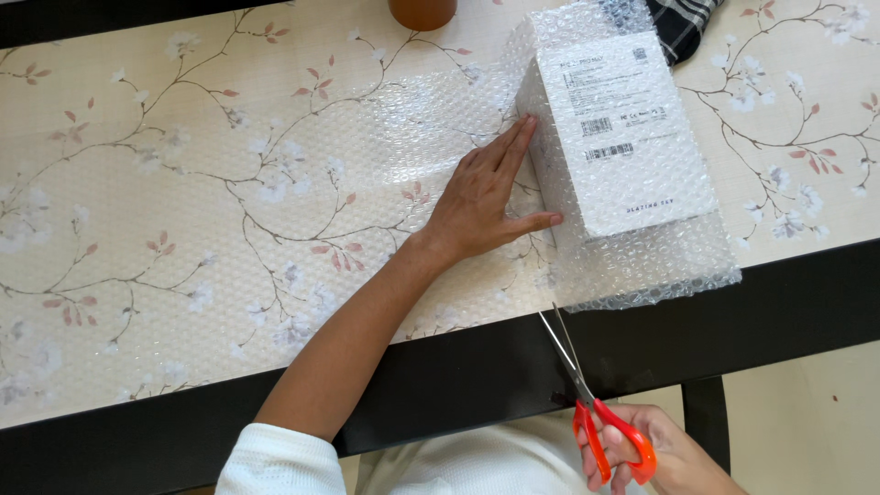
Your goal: The person unboxes a computer peripheral from its packaging by hand and using scissors, then wraps the box in bubble wrap.
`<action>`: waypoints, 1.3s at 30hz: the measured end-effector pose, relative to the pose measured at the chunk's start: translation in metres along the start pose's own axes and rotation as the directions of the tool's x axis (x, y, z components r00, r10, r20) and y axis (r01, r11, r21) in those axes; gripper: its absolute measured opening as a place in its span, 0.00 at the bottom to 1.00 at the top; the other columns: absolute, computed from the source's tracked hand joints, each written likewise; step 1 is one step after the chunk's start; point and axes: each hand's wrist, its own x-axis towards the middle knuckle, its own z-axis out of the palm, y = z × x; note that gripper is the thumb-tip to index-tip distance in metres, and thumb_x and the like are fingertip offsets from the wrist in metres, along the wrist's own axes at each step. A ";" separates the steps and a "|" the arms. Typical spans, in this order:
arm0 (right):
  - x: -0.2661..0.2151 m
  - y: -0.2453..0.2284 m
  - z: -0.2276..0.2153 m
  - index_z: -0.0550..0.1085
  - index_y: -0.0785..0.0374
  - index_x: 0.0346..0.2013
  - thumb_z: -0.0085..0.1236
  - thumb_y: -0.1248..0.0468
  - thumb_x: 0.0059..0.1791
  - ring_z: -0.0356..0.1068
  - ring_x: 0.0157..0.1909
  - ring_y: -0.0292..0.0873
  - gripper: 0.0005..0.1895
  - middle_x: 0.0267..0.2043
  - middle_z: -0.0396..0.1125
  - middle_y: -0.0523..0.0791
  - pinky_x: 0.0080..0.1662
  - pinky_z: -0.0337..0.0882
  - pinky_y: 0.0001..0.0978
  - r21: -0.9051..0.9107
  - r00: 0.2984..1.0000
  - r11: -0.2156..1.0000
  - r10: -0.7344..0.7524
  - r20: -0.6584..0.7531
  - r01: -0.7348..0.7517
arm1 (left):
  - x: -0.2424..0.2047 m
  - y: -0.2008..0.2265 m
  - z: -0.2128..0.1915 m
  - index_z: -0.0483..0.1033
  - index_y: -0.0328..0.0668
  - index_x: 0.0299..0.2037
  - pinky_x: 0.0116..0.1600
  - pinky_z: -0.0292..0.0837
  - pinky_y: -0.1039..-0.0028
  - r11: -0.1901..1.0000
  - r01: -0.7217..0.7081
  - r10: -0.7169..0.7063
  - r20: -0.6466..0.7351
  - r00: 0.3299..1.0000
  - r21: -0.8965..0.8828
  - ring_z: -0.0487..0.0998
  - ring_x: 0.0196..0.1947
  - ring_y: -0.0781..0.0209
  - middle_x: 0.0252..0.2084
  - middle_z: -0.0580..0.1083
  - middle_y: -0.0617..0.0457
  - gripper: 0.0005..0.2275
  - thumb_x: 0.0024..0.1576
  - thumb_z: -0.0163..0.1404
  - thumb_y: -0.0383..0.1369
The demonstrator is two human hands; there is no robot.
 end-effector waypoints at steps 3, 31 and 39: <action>0.010 0.002 -0.005 0.78 0.87 0.52 0.53 0.62 0.54 0.72 0.27 0.60 0.25 0.31 0.73 0.68 0.28 0.69 0.40 0.019 0.997 0.999 -0.046 0.066 0.045 | 0.000 0.001 0.000 0.34 0.45 0.80 0.79 0.52 0.48 1.000 0.000 0.000 -0.004 1.000 0.004 0.54 0.81 0.48 0.83 0.47 0.45 0.49 0.61 0.49 0.65; 0.007 -0.011 0.041 0.79 0.88 0.44 0.53 0.60 0.54 0.71 0.24 0.61 0.25 0.25 0.71 0.67 0.24 0.69 0.45 -0.031 0.983 0.983 -0.183 -0.012 0.183 | -0.001 0.001 -0.003 0.35 0.46 0.80 0.78 0.51 0.50 0.999 0.017 -0.017 0.011 1.000 -0.027 0.57 0.80 0.47 0.83 0.46 0.47 0.48 0.60 0.47 0.66; 0.007 -0.013 0.042 0.80 0.85 0.45 0.53 0.67 0.56 0.72 0.27 0.59 0.18 0.29 0.74 0.67 0.24 0.71 0.43 -0.081 0.988 0.985 -0.155 -0.030 0.152 | -0.001 0.000 -0.001 0.35 0.46 0.80 0.78 0.52 0.49 0.999 0.015 -0.015 -0.001 1.000 -0.037 0.56 0.80 0.47 0.83 0.47 0.46 0.49 0.60 0.48 0.65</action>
